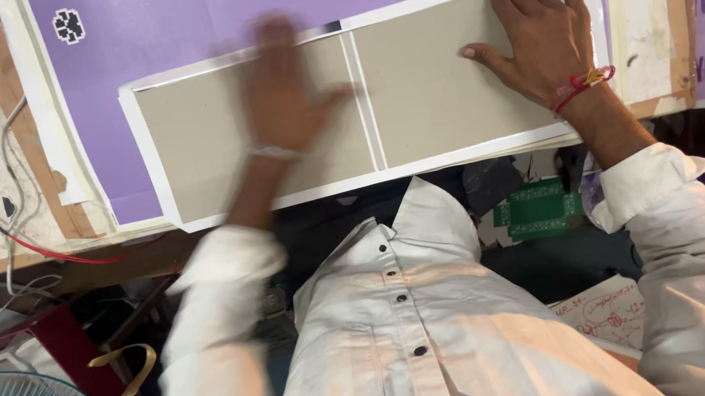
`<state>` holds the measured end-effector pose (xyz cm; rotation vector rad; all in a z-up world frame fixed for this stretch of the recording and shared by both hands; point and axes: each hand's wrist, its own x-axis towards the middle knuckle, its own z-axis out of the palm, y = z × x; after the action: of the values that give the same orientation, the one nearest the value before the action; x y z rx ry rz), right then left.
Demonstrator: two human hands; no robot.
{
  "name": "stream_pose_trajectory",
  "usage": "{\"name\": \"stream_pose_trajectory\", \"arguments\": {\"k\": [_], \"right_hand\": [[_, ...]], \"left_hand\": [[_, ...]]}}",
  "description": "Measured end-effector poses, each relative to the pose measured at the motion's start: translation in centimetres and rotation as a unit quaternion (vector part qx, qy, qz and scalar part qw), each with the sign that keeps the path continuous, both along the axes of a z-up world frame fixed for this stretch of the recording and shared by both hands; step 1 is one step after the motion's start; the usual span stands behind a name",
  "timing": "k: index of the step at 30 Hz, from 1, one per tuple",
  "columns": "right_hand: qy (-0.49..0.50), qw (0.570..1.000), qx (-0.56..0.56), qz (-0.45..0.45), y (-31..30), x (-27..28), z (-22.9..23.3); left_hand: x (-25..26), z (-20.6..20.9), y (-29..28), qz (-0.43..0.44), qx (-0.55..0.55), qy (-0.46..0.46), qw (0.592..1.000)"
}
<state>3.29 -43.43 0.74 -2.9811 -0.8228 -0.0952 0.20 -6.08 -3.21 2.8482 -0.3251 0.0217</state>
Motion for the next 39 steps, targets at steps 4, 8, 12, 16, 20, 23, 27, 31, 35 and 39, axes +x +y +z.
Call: {"name": "stream_pose_trajectory", "arguments": {"k": [4,8,12,16,20,23,27,31,35,39], "right_hand": [[-0.026,0.998,-0.058,0.003,0.0,-0.3,0.0],[0.003,1.0,-0.021,-0.015,-0.1,0.1,0.1],[0.001,0.999,-0.01,-0.033,-0.4,-0.4,0.4],[-0.014,0.999,-0.003,-0.029,-0.1,-0.3,1.4],[-0.038,0.999,-0.029,-0.013,0.5,-0.1,2.1],[0.017,1.0,-0.014,-0.005,1.8,1.9,2.2],[0.114,0.993,-0.026,0.015,4.1,4.8,1.4],[0.158,0.985,-0.012,0.071,5.9,6.5,2.0],[0.026,0.994,0.022,0.104,5.7,6.7,5.7],[-0.034,0.994,-0.012,0.107,5.3,5.7,10.2]], "left_hand": [[2.2,-1.4,-9.9,-0.101,-0.012,0.08,0.992],[1.1,-0.5,-3.6,-0.051,-0.02,0.026,0.998],[-2.8,1.0,9.0,0.137,0.052,0.083,0.986],[-3.2,1.2,10.9,0.196,0.069,0.107,0.972],[-1.4,0.6,2.0,0.063,-0.109,-0.024,0.992],[-0.8,0.9,-7.1,-0.075,-0.002,0.122,0.99],[-2.1,1.1,-11.3,-0.145,-0.18,0.008,0.973],[-5.4,1.9,-5.6,-0.033,-0.269,-0.049,0.961],[-8.3,5.1,1.1,0.075,-0.218,-0.167,0.959],[-5.5,9.0,7.4,0.144,0.072,-0.297,0.941]]}}
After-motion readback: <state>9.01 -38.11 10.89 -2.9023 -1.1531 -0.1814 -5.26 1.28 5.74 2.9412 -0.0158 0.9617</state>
